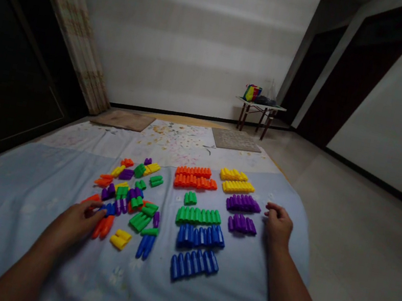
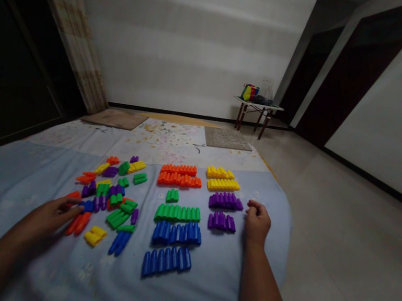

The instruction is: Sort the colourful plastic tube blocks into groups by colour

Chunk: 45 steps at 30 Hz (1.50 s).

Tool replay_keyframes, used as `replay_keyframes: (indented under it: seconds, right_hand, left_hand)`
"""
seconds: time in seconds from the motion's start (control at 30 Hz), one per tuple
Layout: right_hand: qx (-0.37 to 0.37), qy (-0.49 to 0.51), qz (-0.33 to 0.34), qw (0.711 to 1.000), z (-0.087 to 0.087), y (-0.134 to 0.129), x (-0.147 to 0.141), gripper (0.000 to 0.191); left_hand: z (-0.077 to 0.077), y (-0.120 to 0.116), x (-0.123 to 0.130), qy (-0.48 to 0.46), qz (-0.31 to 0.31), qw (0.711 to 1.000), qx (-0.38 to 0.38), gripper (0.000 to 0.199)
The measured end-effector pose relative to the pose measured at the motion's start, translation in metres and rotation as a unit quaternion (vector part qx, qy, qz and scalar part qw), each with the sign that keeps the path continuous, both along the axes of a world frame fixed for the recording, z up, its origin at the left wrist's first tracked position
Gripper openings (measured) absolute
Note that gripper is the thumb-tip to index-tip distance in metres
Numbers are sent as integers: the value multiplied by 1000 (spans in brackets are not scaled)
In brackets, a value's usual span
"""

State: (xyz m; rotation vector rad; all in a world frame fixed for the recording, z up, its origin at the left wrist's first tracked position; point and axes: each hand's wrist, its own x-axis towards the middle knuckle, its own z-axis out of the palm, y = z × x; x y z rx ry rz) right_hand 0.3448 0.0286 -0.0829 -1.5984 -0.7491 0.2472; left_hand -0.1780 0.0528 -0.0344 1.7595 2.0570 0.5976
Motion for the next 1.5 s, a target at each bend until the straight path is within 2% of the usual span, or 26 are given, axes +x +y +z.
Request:
replay_keyframes:
  seconds: [0.1, 0.37, 0.6, 0.77, 0.87, 0.93, 1.0, 1.07, 1.17, 1.27, 1.37, 1.5]
  right_hand:
    - [-2, -2, 1, 1000, 2, 0, -1, 32]
    - [13, 7, -3, 1000, 8, -1, -5, 31]
    - [-6, 5, -2, 1000, 3, -3, -1, 31]
    - [-11, -2, 1, 1000, -1, -3, 1, 35]
    - [-7, -4, -1, 1000, 1, -3, 0, 35]
    - [-2, 1, 0, 1000, 2, -4, -1, 35]
    - [-2, 8, 1, 1000, 3, -4, -2, 34]
    - [-5, 10, 0, 1000, 3, -4, -2, 34]
    - [4, 9, 3, 1000, 2, -4, -2, 33]
    - [18, 15, 11, 1000, -1, -2, -1, 33]
    - [18, 16, 11, 1000, -2, -1, -1, 31]
    - [12, 13, 10, 1000, -3, 0, 0, 31]
  left_hand:
    - [4, 2, -1, -25, -36, 999, -4, 56]
    - [8, 14, -4, -102, -51, 992, -45, 50]
    - [24, 15, 0, -120, -87, 984, -98, 50]
    - [26, 12, -4, -54, -53, 995, -64, 43]
    - [32, 3, -3, -21, -4, 1000, -20, 48]
    - [38, -9, 8, -7, 15, 1000, 17, 54]
    - [43, -25, 29, -6, -2, 999, 49, 57]
    - [45, -42, 59, -5, -49, 997, 57, 56]
    - [43, -66, 106, -22, -146, 989, 22, 48]
    - [40, -81, 142, -26, -202, 979, -11, 40]
    - [37, -88, 160, -19, -229, 973, -25, 35]
    - [35, -92, 171, -2, -246, 968, -43, 33]
